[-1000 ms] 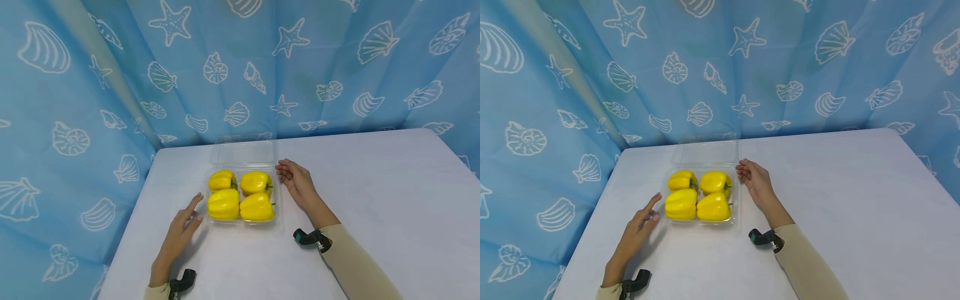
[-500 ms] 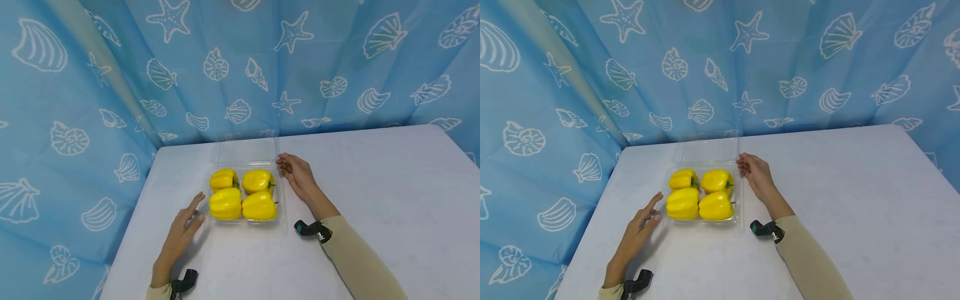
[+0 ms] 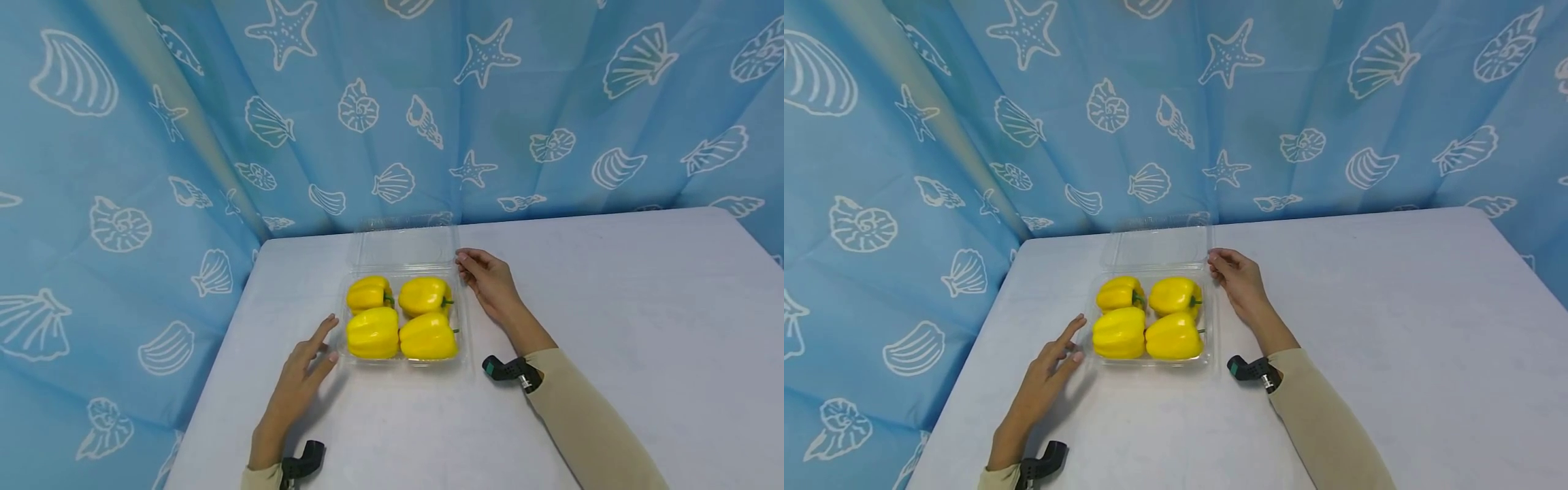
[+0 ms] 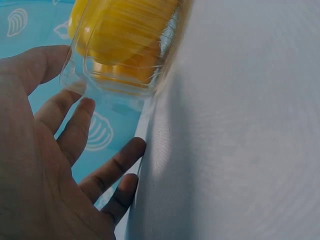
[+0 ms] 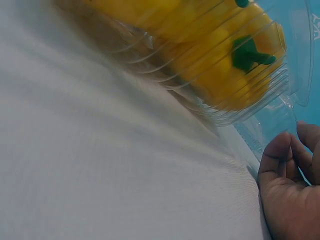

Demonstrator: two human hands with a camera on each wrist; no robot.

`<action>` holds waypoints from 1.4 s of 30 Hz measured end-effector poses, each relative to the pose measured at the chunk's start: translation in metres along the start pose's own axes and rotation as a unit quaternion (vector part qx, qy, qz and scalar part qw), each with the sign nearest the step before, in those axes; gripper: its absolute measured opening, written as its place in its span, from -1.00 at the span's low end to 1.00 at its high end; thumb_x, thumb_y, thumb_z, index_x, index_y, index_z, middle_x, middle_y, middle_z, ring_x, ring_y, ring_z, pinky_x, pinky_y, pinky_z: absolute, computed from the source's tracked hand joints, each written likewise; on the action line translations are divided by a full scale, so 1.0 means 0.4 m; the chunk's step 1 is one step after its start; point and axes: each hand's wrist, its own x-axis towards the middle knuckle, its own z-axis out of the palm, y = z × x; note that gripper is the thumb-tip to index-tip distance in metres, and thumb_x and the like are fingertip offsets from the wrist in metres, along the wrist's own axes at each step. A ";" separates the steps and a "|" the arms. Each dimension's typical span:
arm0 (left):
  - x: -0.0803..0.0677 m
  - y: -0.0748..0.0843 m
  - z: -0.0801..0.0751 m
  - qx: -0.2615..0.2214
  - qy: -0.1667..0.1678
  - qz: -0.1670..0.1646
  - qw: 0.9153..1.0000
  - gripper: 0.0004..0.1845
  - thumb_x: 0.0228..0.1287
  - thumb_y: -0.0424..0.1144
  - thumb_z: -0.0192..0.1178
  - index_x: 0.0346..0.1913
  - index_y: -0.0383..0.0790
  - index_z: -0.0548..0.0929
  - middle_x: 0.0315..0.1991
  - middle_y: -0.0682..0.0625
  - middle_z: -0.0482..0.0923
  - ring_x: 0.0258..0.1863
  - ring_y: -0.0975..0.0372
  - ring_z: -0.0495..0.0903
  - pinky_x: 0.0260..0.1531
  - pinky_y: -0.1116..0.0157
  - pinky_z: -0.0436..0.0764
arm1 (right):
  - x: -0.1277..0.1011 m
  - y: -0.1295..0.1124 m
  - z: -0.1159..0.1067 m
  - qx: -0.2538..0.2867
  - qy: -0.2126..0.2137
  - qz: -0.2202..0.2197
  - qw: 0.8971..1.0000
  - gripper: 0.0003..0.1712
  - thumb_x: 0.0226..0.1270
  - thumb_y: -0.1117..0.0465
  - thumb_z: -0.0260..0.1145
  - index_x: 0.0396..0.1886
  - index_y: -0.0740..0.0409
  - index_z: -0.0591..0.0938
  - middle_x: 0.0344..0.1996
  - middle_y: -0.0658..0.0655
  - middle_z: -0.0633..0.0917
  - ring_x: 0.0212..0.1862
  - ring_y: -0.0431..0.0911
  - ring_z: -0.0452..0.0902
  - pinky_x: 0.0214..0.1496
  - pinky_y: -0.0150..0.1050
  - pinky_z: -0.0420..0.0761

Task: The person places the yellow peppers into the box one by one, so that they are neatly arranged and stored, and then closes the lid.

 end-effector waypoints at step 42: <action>0.001 -0.001 0.010 0.004 0.006 -0.012 1.000 -0.40 0.49 0.01 0.09 0.53 0.30 0.25 0.46 0.26 0.29 0.04 0.21 0.46 0.07 -0.07 0.42 | -0.008 -0.006 -0.024 -0.277 0.046 -0.143 0.949 -0.55 0.35 -0.13 0.37 0.10 0.00 0.71 0.00 0.00 0.71 -0.01 -0.12 0.54 -0.04 -0.40 0.56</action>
